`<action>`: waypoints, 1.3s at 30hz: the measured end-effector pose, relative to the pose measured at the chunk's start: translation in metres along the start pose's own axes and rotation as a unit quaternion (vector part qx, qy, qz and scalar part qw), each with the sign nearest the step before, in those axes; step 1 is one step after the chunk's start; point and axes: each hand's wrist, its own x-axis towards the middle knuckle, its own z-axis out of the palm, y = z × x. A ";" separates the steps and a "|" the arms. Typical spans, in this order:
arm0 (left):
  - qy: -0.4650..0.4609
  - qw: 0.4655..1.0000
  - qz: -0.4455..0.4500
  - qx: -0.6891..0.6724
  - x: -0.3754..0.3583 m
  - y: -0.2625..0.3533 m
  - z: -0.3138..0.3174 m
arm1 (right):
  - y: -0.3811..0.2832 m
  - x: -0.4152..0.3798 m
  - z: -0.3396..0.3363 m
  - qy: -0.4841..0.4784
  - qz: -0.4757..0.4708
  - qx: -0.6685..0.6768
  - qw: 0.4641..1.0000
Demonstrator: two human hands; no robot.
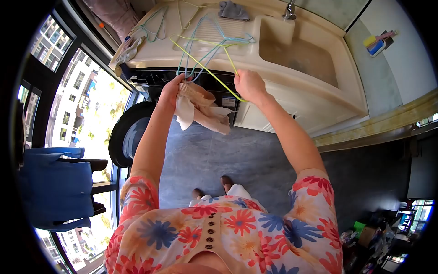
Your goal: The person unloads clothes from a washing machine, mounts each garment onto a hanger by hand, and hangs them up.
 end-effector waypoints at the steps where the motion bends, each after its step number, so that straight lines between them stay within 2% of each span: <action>1: 0.021 1.000 0.022 0.004 0.000 -0.002 -0.001 | 0.003 0.001 -0.006 -0.006 0.003 -0.011 1.000; 9: 0.150 0.979 0.130 -0.038 -0.015 -0.015 0.021 | 0.019 0.007 -0.050 -0.053 -0.034 -0.126 0.990; 12: 0.173 0.944 0.269 0.088 -0.010 -0.029 0.025 | 0.012 0.029 -0.065 -0.089 -0.076 -0.123 0.986; 13: 0.181 0.944 0.269 0.055 -0.009 -0.034 0.029 | 0.008 0.036 -0.071 -0.102 -0.093 -0.120 0.983; 15: 0.193 0.943 0.271 -0.010 -0.005 -0.040 0.038 | -0.012 0.037 -0.085 -0.126 -0.067 -0.161 0.977; 16: 0.178 0.935 0.307 0.021 -0.002 -0.044 0.035 | -0.018 0.038 -0.088 -0.139 -0.055 -0.181 0.972; 19: 0.207 0.948 0.236 -0.048 -0.018 -0.036 0.049 | 0.002 0.050 -0.094 -0.117 -0.004 -0.111 0.987; 22: 0.193 0.944 0.265 -0.032 -0.011 -0.037 0.039 | 0.025 0.037 -0.073 -0.039 0.022 -0.154 0.987; 24: 0.147 0.925 0.332 0.112 -0.001 -0.038 0.031 | 0.033 0.027 -0.062 -0.018 0.042 -0.146 0.988; 25: 0.124 0.906 0.359 0.186 0.003 -0.039 0.026 | 0.034 0.022 -0.059 0.012 0.029 -0.110 0.993; 26: 0.131 0.975 0.175 -0.028 -0.005 -0.030 0.037 | 0.033 0.015 -0.057 0.043 0.017 -0.075 0.996; 29: 0.062 0.976 0.198 0.065 -0.010 -0.026 0.021 | 0.019 -0.011 -0.067 0.081 0.017 0.038 0.996; 30: 0.070 0.966 0.203 0.145 -0.030 -0.021 0.016 | 0.014 -0.024 -0.069 0.077 0.025 0.078 0.994; 33: 0.056 0.966 0.173 0.186 -0.070 -0.018 -0.017 | 0.019 -0.074 -0.059 0.124 -0.034 0.211 0.969; 34: 0.026 0.972 0.163 0.170 -0.084 -0.017 -0.028 | 0.024 -0.086 -0.051 0.097 -0.042 0.272 0.956; 35: 0.041 0.969 0.156 0.188 -0.107 -0.014 -0.029 | 0.032 -0.095 -0.040 0.070 -0.052 0.332 0.939; 37: 0.043 0.946 0.169 0.272 -0.144 -0.003 -0.034 | 0.014 -0.095 -0.034 0.052 -0.039 0.436 0.897; 39: 0.074 0.885 0.208 0.410 -0.170 0.002 -0.036 | -0.037 -0.073 -0.058 0.071 0.009 0.520 0.851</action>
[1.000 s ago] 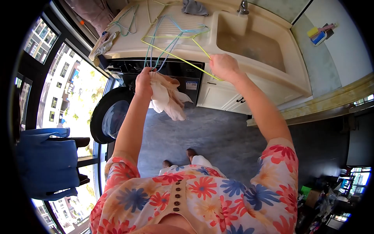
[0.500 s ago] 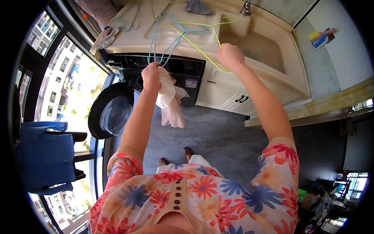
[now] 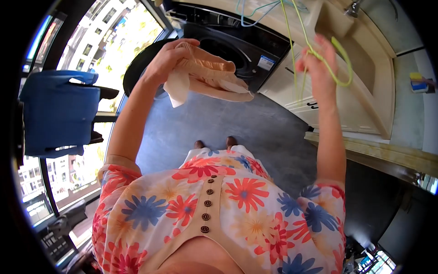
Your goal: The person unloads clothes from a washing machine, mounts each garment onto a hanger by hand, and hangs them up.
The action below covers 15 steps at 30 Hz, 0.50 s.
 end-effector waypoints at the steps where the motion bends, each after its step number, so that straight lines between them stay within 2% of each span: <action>1: -0.003 1.000 0.008 0.000 -0.009 0.005 -0.007 | 0.001 0.019 0.004 -0.007 -0.031 -0.010 0.999; 2: -0.006 1.000 0.017 0.000 -0.018 0.011 -0.014 | 0.006 0.039 0.008 -0.015 -0.062 -0.020 0.998; 5: 0.023 0.999 0.016 0.044 -0.051 0.030 -0.030 | 0.006 0.064 0.038 -0.014 -0.034 -0.065 0.997; 9: 0.067 0.996 0.007 0.064 -0.088 0.036 -0.048 | 0.003 0.049 0.064 -0.076 0.032 0.086 0.993; 12: 0.081 0.989 0.045 0.113 -0.114 0.038 -0.062 | -0.006 0.046 0.087 -0.177 0.124 0.356 0.909; 13: 0.100 0.992 0.006 0.077 -0.122 0.045 -0.065 | -0.013 0.042 0.098 -0.220 0.159 0.421 0.865; 15: 0.112 0.992 -0.052 0.032 -0.143 0.067 -0.067 | -0.017 0.025 0.128 -0.285 0.167 0.511 0.794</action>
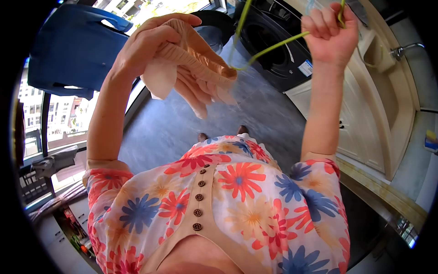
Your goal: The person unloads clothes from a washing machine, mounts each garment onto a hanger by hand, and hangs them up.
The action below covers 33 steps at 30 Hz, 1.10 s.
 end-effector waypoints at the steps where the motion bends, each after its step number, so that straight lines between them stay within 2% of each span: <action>1: 0.005 0.999 -0.031 -0.020 -0.008 0.003 -0.006 | 0.018 0.003 0.009 -0.041 0.014 0.051 0.998; 2: 0.000 1.000 0.009 -0.013 -0.013 -0.001 -0.016 | 0.041 0.005 0.017 -0.045 0.023 0.059 0.997; 5: 0.077 0.996 0.042 -0.021 -0.040 -0.004 -0.050 | 0.128 0.012 0.026 -0.078 0.056 0.055 0.994; 6: 0.052 0.989 0.025 -0.133 -0.048 -0.004 -0.072 | 0.161 0.013 0.025 -0.087 0.072 0.016 0.993; 7: 0.121 0.980 -0.020 -0.155 -0.062 0.000 -0.081 | 0.188 0.011 0.024 -0.094 0.113 -0.018 0.989; 9: 0.172 0.981 0.008 -0.087 -0.083 -0.032 -0.127 | 0.219 0.005 0.042 -0.116 0.173 -0.153 0.966; 11: 0.195 0.981 -0.025 0.004 -0.110 -0.075 -0.167 | 0.222 0.012 0.084 -0.156 0.172 -0.295 0.927; 13: 0.227 0.967 -0.087 0.071 -0.135 -0.125 -0.201 | 0.220 0.022 0.138 -0.256 0.133 -0.471 0.833; 15: 0.276 0.938 -0.175 0.112 -0.159 -0.177 -0.228 | 0.236 0.026 0.198 -0.285 0.148 -0.492 0.809; 17: 0.298 0.909 -0.218 0.194 -0.186 -0.205 -0.240 | 0.258 0.031 0.232 -0.336 0.181 -0.550 0.743; 18: 0.299 0.909 -0.235 0.171 -0.201 -0.210 -0.245 | 0.271 0.030 0.244 -0.384 0.168 -0.577 0.701; 19: 0.287 0.918 -0.233 0.145 -0.213 -0.225 -0.254 | 0.282 0.029 0.254 -0.431 0.154 -0.598 0.658; 21: 0.313 0.925 -0.195 0.087 -0.239 -0.245 -0.263 | 0.306 0.033 0.253 -0.548 0.012 -0.630 0.550; 23: 0.322 0.926 -0.189 0.057 -0.260 -0.247 -0.265 | 0.317 0.041 0.257 -0.608 0.001 -0.624 0.490; 25: 0.356 0.905 -0.213 0.098 -0.273 -0.239 -0.263 | 0.328 0.039 0.246 -0.546 0.064 -0.617 0.564; 26: 0.378 0.903 -0.176 0.106 -0.276 -0.237 -0.258 | 0.327 0.034 0.257 -0.527 0.148 -0.634 0.546; 27: 0.347 0.917 -0.177 0.081 -0.280 -0.221 -0.256 | 0.331 0.031 0.258 -0.522 0.146 -0.634 0.551; 29: 0.375 0.911 -0.148 0.092 -0.274 -0.227 -0.248 | 0.333 0.033 0.266 -0.546 0.152 -0.639 0.521; 31: 0.345 0.922 -0.135 0.117 -0.273 -0.218 -0.246 | 0.337 0.035 0.266 -0.584 0.102 -0.644 0.484; 33: 0.315 0.926 -0.178 0.111 -0.278 -0.190 -0.239 | 0.342 0.028 0.275 -0.597 0.104 -0.632 0.484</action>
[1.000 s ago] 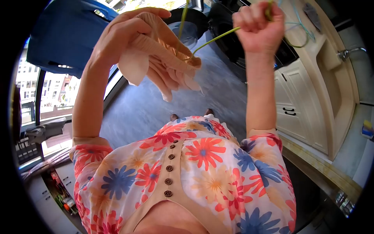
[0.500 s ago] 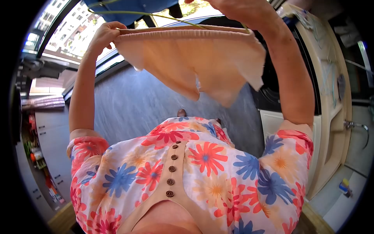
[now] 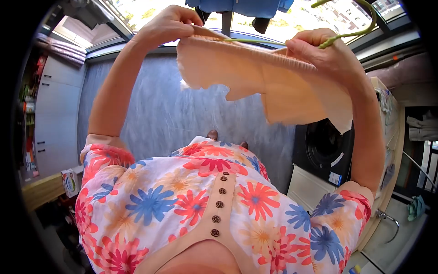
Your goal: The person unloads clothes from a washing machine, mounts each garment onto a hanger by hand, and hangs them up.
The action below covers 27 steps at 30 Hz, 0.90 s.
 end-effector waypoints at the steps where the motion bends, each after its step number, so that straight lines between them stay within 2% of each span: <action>1: 0.000 0.999 0.023 0.031 0.003 0.000 0.000 | -0.007 0.002 -0.004 -0.010 0.008 0.036 0.999; 2: -0.050 0.998 0.012 0.019 -0.019 0.039 -0.006 | -0.005 -0.001 -0.006 -0.020 0.017 0.072 0.997; 3: -0.015 0.999 0.011 0.031 -0.010 0.034 0.003 | 0.005 -0.004 -0.009 0.018 0.002 0.085 0.996; 4: 0.019 0.999 0.009 0.042 -0.001 0.027 0.017 | 0.010 -0.011 -0.012 0.013 0.033 0.091 0.995; 6: -0.002 0.999 0.042 -0.015 -0.005 0.025 0.016 | 0.005 -0.015 -0.021 0.007 0.094 0.100 0.990; 7: -0.016 0.997 0.059 -0.042 -0.005 0.025 0.015 | 0.011 -0.017 -0.021 0.031 0.070 0.107 0.991; 10: -0.035 0.983 0.155 -0.095 0.005 -0.013 0.005 | 0.006 -0.019 -0.027 0.036 0.133 0.167 0.976; 12: -0.110 0.966 0.112 -0.204 0.004 -0.028 0.014 | 0.015 -0.022 -0.028 0.065 0.121 0.190 0.972; 14: -0.088 0.954 0.145 -0.248 -0.002 -0.031 0.023 | 0.016 -0.028 -0.031 0.064 0.116 0.183 0.974; 17: -0.049 0.914 0.143 -0.377 -0.004 -0.031 0.039 | 0.020 -0.027 -0.044 0.005 0.111 0.145 0.983; 20: -0.012 0.926 0.063 -0.372 -0.022 -0.018 0.031 | 0.012 -0.022 -0.049 -0.026 0.104 0.096 0.990; 21: -0.026 0.933 0.102 -0.344 -0.017 -0.029 0.031 | 0.012 -0.019 -0.044 -0.002 0.047 0.057 0.997; 22: -0.077 0.939 0.124 -0.311 -0.014 -0.039 0.018 | 0.004 -0.014 -0.041 0.005 0.138 0.091 0.986; 23: -0.082 0.956 0.148 -0.239 -0.005 -0.049 0.008 | -0.006 -0.010 -0.042 -0.006 0.131 0.087 0.988; 24: -0.058 0.963 0.165 -0.204 -0.009 -0.031 -0.003 | -0.015 -0.004 -0.039 0.008 0.131 0.083 0.988; 25: 0.002 0.978 0.201 -0.058 -0.012 -0.020 -0.015 | -0.018 0.002 -0.037 0.001 0.103 0.109 0.989; 26: 0.060 0.966 0.251 0.004 -0.017 0.001 -0.018 | -0.023 0.006 -0.042 -0.039 0.160 0.112 0.980; 27: 0.081 0.958 0.276 0.011 -0.015 0.022 -0.006 | -0.029 0.007 -0.038 -0.070 0.156 0.254 0.952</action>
